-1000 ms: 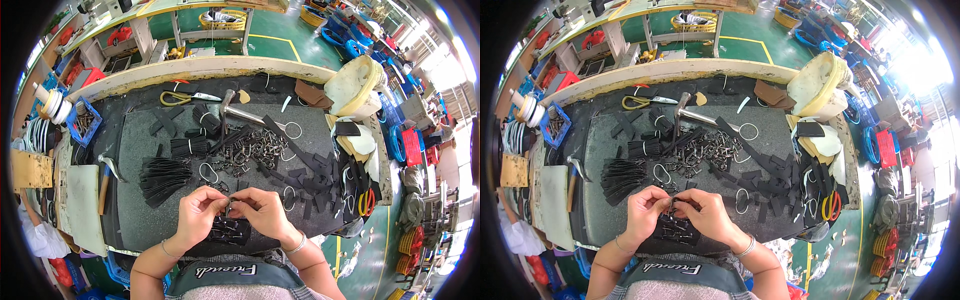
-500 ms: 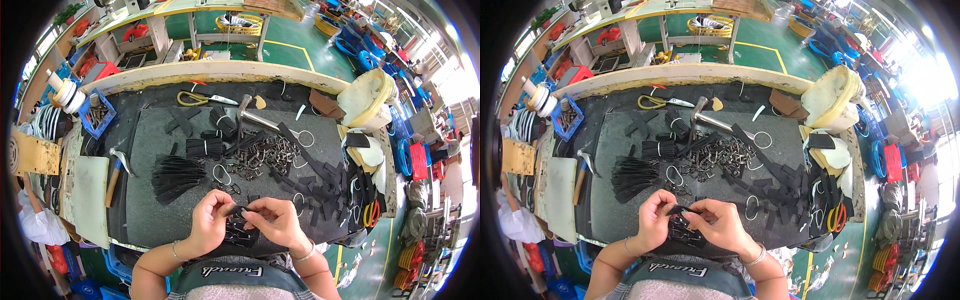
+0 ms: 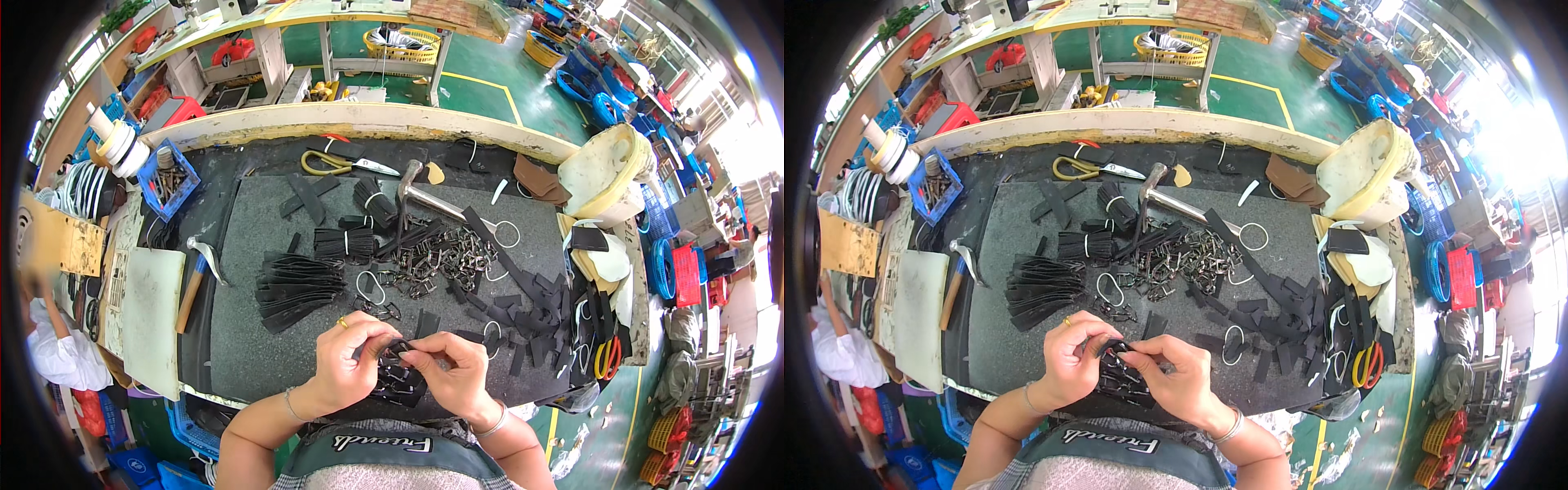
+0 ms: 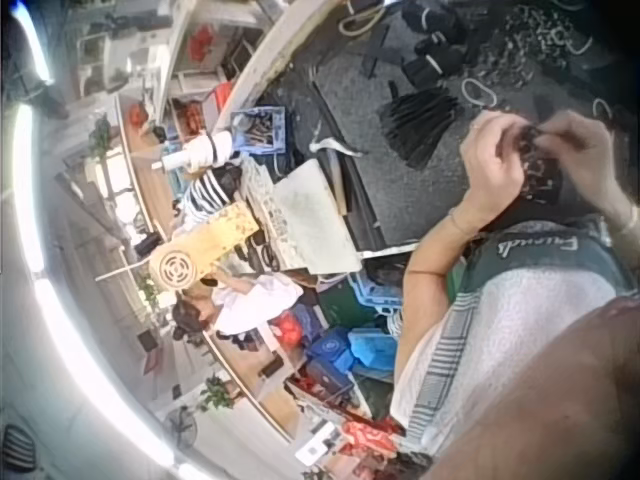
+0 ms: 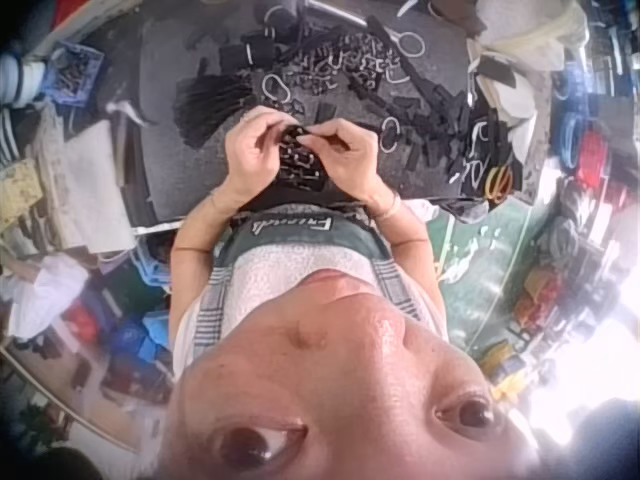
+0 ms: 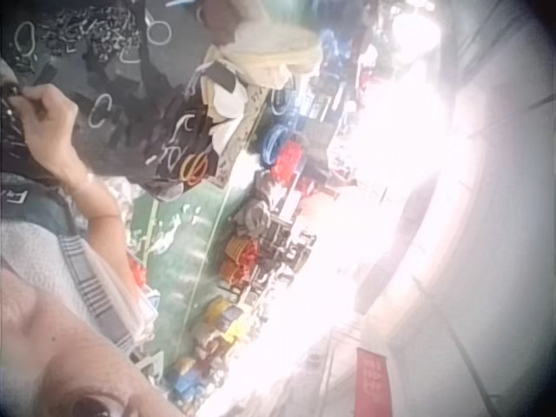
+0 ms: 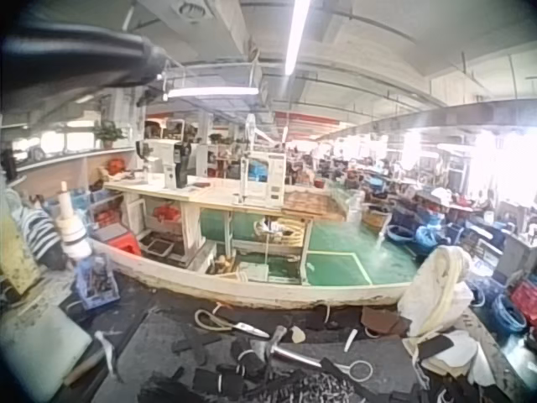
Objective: The person is assembling leather strips and metal buckles for footwear components.
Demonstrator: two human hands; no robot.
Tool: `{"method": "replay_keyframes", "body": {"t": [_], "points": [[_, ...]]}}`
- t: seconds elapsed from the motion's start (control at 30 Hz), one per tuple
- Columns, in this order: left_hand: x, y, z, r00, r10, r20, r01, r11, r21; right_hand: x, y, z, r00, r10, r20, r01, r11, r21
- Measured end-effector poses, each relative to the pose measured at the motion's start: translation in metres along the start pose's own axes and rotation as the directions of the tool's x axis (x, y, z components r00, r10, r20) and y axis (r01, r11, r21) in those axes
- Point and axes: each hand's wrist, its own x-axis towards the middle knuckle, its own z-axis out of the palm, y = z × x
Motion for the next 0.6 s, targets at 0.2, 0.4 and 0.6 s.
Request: {"method": "replay_keyframes", "body": {"t": [0.2,0.4,0.6], "points": [[0.001,-0.006,-0.004,0.958,-0.264,0.113,0.286,0.915,-0.283,0.021,-0.015,-0.002,0.960,-0.271,-0.068,0.197,0.829,-0.523],[0.010,0.005,-0.005,0.848,-0.467,0.251,0.530,0.728,-0.435,0.029,0.009,-0.017,0.687,-0.685,0.242,0.698,0.531,-0.479],[-0.002,0.001,0.002,0.950,-0.293,0.104,0.309,0.929,-0.205,0.010,0.000,-0.014,0.771,-0.587,0.248,0.611,0.569,-0.551]]}}
